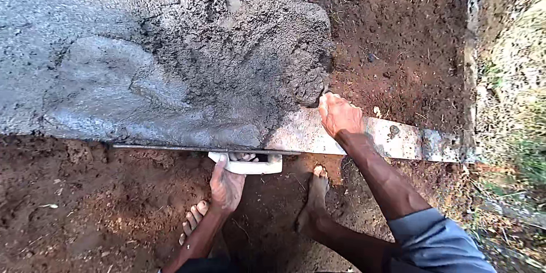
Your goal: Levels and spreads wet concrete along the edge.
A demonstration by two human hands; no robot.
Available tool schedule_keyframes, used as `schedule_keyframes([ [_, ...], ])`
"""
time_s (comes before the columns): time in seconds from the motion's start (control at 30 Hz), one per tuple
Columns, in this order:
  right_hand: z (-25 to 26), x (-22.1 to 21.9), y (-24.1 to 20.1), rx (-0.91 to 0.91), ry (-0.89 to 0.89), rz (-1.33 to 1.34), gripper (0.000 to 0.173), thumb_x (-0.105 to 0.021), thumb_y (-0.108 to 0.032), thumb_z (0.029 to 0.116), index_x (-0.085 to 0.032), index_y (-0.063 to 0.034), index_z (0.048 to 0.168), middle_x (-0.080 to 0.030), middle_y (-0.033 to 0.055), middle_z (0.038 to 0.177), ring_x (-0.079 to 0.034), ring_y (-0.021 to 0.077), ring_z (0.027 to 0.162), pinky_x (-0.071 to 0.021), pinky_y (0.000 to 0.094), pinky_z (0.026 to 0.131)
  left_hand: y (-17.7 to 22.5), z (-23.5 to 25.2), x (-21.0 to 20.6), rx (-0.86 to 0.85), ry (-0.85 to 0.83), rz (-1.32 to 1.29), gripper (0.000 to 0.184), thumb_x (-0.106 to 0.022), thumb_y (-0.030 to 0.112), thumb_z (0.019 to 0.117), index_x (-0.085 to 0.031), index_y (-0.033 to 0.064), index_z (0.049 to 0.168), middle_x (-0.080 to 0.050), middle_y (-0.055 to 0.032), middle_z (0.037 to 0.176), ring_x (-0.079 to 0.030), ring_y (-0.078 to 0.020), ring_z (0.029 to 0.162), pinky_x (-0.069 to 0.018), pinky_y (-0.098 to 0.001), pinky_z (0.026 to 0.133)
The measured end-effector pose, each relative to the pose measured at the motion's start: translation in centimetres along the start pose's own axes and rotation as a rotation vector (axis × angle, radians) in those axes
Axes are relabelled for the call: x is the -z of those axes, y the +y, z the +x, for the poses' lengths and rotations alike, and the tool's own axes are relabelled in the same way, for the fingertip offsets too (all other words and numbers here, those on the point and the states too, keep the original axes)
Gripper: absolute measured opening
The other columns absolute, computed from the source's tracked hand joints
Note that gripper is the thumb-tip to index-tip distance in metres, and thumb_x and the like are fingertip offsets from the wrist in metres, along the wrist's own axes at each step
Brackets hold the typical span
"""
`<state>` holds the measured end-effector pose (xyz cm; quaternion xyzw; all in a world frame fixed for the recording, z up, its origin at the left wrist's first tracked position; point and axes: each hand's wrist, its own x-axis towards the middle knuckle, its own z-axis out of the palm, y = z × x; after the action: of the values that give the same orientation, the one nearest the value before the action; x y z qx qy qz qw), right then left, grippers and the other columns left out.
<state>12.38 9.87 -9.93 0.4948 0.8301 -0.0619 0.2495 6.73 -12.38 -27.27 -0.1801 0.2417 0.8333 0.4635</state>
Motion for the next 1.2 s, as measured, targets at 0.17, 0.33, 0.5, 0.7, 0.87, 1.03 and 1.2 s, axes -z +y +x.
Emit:
schedule_keyframes([
  [0.17, 2.5, -4.5, 8.3, 0.239, 0.432, 0.011, 0.041, -0.044, -0.030, 0.1065, -0.070, 0.0025, 0.103, -0.072, 0.0231, 0.094, -0.072, 0.0433, 0.090, -0.0545, 0.0623, 0.069, -0.2, 0.1, 0.0, 0.019, 0.001, 0.005, 0.033, -0.051, 0.036, 0.1022, -0.068, 0.0083, 0.098, -0.074, -0.0171, 0.100, -0.073, -0.0349, 0.100, -0.0588, -0.0533, 0.092],
  [0.33, 3.8, -3.9, 10.4, -0.252, -0.371, 1.034, 0.038, -0.037, -0.041, 0.1121, -0.056, -0.0129, 0.094, -0.047, -0.0024, 0.056, -0.046, 0.0082, 0.040, -0.0456, 0.0237, 0.039, -0.3, 0.2, 0.3, 0.038, -0.003, 0.014, 0.032, -0.050, 0.036, 0.1014, -0.068, 0.0090, 0.097, -0.074, -0.0173, 0.101, -0.072, -0.0359, 0.103, -0.0573, -0.0552, 0.094],
  [0.5, 3.0, -4.7, 8.6, -0.042, -0.485, 0.736, 0.038, -0.038, -0.035, 0.1131, -0.060, -0.0081, 0.098, -0.044, -0.0018, 0.057, -0.044, 0.0064, 0.043, -0.0419, 0.0209, 0.043, -0.4, 0.1, -0.1, 0.031, 0.010, 0.011, 0.030, -0.047, 0.031, 0.1020, -0.066, 0.0084, 0.098, -0.074, -0.0173, 0.101, -0.073, -0.0346, 0.101, -0.0584, -0.0527, 0.093],
  [0.7, 2.5, -2.4, 8.5, 0.322, -0.453, 0.057, 0.039, -0.046, -0.031, 0.1109, -0.071, -0.0014, 0.105, -0.070, 0.0195, 0.095, -0.067, 0.0365, 0.098, -0.0487, 0.0587, 0.090, -1.0, 0.0, -0.4, 0.048, 0.023, 0.009, 0.030, -0.046, 0.030, 0.1020, -0.066, 0.0067, 0.100, -0.075, -0.0188, 0.101, -0.073, -0.0350, 0.101, -0.0585, -0.0524, 0.092],
  [0.87, 3.5, -0.6, 9.6, 0.165, -0.421, 0.363, 0.043, -0.046, -0.034, 0.1111, -0.066, -0.0073, 0.085, -0.050, 0.0026, 0.058, -0.047, 0.0122, 0.049, -0.0408, 0.0303, 0.049, -1.0, 0.0, 0.1, 0.056, 0.021, 0.008, 0.032, -0.045, 0.031, 0.1023, -0.065, 0.0057, 0.101, -0.074, -0.0199, 0.102, -0.072, -0.0357, 0.103, -0.0573, -0.0532, 0.094],
  [1.03, 5.2, -1.2, 4.9, 0.410, -0.576, 0.222, 0.048, -0.044, -0.042, 0.1106, -0.068, -0.0054, 0.090, -0.058, 0.0084, 0.071, -0.056, 0.0196, 0.065, -0.0460, 0.0407, 0.064, -0.8, 0.1, -0.4, 0.061, 0.045, 0.033, 0.035, -0.037, 0.028, 0.1038, -0.062, 0.0040, 0.106, -0.073, -0.0199, 0.103, -0.071, -0.0365, 0.104, -0.0560, -0.0541, 0.096],
  [1.2, 4.0, -1.7, 3.8, 0.488, -0.551, -0.179, 0.044, -0.045, -0.045, 0.1092, -0.065, -0.0116, 0.089, -0.062, 0.0079, 0.074, -0.065, 0.0269, 0.076, -0.0515, 0.0501, 0.070, -0.8, 0.1, -0.2, 0.066, 0.063, 0.038, 0.036, -0.034, 0.028, 0.1044, -0.061, 0.0041, 0.105, -0.073, -0.0209, 0.103, -0.072, -0.0373, 0.103, -0.0562, -0.0545, 0.095],
])
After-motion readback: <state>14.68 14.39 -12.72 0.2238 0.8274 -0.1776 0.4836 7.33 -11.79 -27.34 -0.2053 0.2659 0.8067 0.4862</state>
